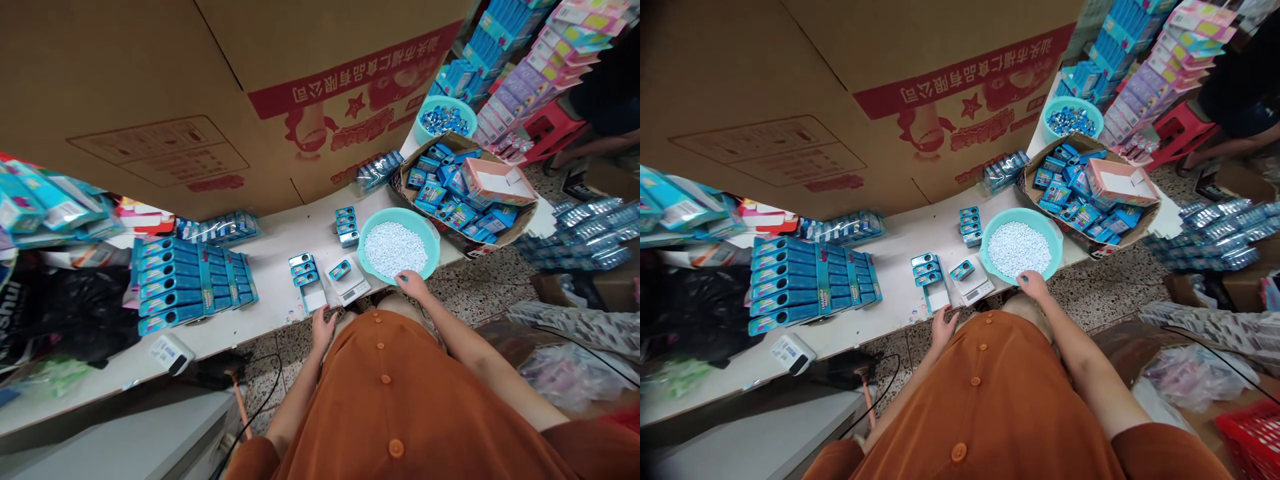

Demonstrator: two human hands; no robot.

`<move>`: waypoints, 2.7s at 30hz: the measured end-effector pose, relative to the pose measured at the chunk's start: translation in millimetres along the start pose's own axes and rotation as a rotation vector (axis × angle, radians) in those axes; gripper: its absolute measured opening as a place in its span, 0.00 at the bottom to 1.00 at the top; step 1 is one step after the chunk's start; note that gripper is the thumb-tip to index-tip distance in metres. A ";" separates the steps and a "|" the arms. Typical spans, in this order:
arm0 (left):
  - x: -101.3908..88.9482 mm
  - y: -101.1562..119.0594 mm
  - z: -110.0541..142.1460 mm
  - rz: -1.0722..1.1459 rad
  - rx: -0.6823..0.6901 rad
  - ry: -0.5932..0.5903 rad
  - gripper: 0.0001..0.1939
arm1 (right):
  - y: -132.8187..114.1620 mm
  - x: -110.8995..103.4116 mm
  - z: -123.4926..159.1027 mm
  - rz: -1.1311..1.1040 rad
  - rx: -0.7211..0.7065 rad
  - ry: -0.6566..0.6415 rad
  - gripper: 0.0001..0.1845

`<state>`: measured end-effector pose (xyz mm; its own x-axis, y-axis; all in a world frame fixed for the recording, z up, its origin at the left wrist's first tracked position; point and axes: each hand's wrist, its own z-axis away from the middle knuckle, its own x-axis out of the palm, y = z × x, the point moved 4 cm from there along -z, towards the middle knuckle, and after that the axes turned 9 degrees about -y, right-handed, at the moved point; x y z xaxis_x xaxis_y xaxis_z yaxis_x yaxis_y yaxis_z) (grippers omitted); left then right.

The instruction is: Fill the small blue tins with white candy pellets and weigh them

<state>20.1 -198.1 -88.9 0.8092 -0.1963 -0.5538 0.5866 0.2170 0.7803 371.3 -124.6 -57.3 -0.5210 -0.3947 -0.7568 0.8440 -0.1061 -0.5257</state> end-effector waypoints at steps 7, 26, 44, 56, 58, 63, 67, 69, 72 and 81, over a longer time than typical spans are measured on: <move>-12.3 5.3 10.1 -0.083 0.042 0.081 0.10 | 1.2 -0.1 -1.4 -0.009 0.019 -0.025 0.17; -14.3 -2.1 9.1 -0.120 0.042 0.086 0.12 | 21.4 8.4 -24.4 -0.044 0.227 -0.040 0.19; -19.8 -27.7 51.3 -0.141 -0.121 0.166 0.12 | 6.5 24.7 -81.0 0.017 0.057 -0.139 0.13; -20.5 -18.6 35.5 -0.115 -0.058 0.146 0.11 | 12.8 9.0 -65.5 -0.034 0.199 -0.012 0.15; -20.7 -18.3 33.9 -0.108 -0.057 0.143 0.11 | 16.6 5.7 -63.5 -0.071 0.224 0.005 0.15; -21.4 -14.6 32.3 -0.108 -0.040 0.142 0.11 | 20.0 -0.9 -58.6 -0.123 0.264 0.038 0.14; -22.0 -15.1 31.1 -0.110 -0.040 0.149 0.12 | 12.6 -4.1 -56.6 -0.140 0.257 0.038 0.14; -21.5 -16.5 29.9 -0.097 -0.036 0.155 0.12 | 7.2 -5.7 -57.8 -0.151 0.237 0.041 0.14; -19.7 -18.7 27.9 -0.071 -0.028 0.160 0.11 | -0.4 -8.6 -62.7 -0.193 0.223 0.052 0.14; -14.7 -24.6 27.9 -0.041 -0.033 0.188 0.11 | -70.1 -11.4 -88.2 -0.382 0.033 -0.033 0.16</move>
<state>-7.2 -227.2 -91.8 0.7747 -0.0247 -0.6318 0.6175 0.2446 0.7476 306.9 -32.1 -46.1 -0.7946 -0.3504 -0.4958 0.5941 -0.2805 -0.7539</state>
